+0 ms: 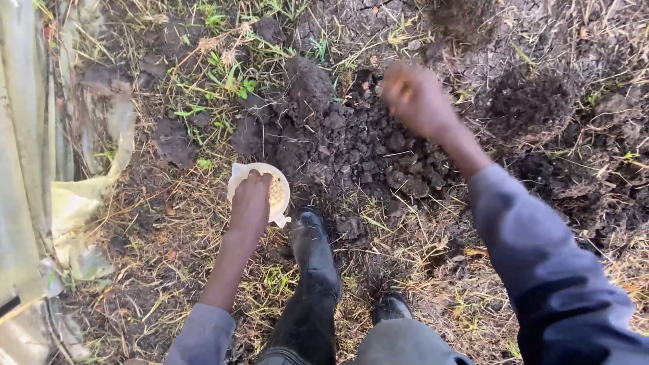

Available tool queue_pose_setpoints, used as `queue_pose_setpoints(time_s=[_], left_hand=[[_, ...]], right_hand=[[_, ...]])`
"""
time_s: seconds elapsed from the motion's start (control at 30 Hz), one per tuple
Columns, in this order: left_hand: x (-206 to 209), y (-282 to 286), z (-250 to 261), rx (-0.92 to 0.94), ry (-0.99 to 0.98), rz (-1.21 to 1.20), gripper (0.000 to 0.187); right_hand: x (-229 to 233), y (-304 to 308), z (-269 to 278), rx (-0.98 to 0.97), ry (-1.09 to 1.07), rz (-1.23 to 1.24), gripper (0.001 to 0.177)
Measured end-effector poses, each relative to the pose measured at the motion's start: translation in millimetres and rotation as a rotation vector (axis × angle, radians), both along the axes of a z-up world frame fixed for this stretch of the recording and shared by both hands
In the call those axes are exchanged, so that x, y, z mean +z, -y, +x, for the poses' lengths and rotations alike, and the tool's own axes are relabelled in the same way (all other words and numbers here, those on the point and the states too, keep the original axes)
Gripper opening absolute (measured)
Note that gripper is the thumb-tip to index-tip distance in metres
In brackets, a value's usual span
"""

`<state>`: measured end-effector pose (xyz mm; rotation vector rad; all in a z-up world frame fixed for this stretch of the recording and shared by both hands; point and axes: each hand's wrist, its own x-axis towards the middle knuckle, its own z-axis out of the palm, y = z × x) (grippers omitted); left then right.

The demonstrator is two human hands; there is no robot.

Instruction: Planting seeds in the soil by hand from a small plastic container

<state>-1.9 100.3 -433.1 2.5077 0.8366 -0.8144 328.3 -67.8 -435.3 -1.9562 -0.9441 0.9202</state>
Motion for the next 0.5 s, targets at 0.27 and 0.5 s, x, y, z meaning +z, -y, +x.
queue_pose_setpoints(time_s=[0.27,0.5], left_hand=[[-18.1,-3.6,-16.4,0.07,0.007,-0.029,0.033],[-18.3,-13.2,-3.4,0.175,0.018,-0.07,0.02]], right_hand=[[-94.3,68.7,-50.7,0.324,0.423,-0.485,0.026],[-32.0,56.4,41.7,-0.589,-0.658,0.178,0.012]])
